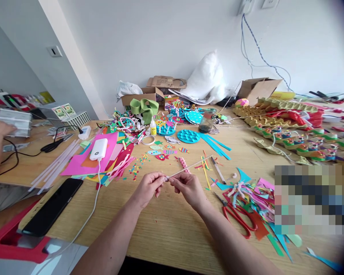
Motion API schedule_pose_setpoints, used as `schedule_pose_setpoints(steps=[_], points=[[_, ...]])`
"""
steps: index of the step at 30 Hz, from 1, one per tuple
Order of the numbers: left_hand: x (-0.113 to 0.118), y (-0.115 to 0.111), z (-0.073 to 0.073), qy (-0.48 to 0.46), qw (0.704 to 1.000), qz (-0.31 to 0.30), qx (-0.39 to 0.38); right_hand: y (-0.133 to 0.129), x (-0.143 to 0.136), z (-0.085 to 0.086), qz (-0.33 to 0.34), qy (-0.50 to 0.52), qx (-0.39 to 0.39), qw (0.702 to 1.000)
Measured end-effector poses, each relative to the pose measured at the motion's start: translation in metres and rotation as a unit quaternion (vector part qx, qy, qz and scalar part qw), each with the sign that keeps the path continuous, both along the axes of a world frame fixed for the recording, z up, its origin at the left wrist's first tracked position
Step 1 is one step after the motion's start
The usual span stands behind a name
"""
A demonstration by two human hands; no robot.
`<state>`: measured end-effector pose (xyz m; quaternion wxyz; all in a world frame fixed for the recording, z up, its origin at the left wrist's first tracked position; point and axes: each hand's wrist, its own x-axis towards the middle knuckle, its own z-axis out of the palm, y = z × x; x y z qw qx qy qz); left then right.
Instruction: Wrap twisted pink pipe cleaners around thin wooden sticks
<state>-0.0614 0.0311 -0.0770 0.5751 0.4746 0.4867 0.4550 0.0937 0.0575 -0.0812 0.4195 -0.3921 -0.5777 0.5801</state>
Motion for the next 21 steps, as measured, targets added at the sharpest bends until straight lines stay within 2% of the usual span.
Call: schedule_pose_setpoints(steps=[5,8,10,13,15,17,19,21], points=[[-0.003,-0.001,0.001,-0.062,0.996,-0.022,-0.060,-0.001,0.000,0.004,0.031,0.001,0.009,0.999],[-0.004,0.000,0.000,-0.064,0.994,-0.045,-0.071,-0.001,0.000,0.004,0.035,-0.001,0.009,0.999],[-0.004,0.000,-0.001,-0.023,0.997,-0.051,-0.045,0.000,0.000,0.002,0.019,0.003,-0.002,1.000],[-0.001,0.001,-0.004,0.102,0.992,-0.003,0.069,0.003,0.001,-0.003,-0.011,0.012,-0.025,1.000],[0.000,0.000,-0.006,0.205,0.964,0.034,0.169,0.004,0.002,-0.006,-0.017,0.019,-0.036,0.999],[0.001,-0.001,-0.008,0.298,0.919,0.042,0.254,0.005,0.003,-0.006,-0.010,0.031,-0.041,0.999],[0.001,-0.002,-0.009,0.365,0.878,0.037,0.307,0.004,0.003,-0.005,0.002,0.040,-0.043,0.998],[0.001,-0.002,-0.010,0.407,0.850,0.043,0.333,0.003,0.002,-0.003,0.011,0.042,-0.048,0.998]])
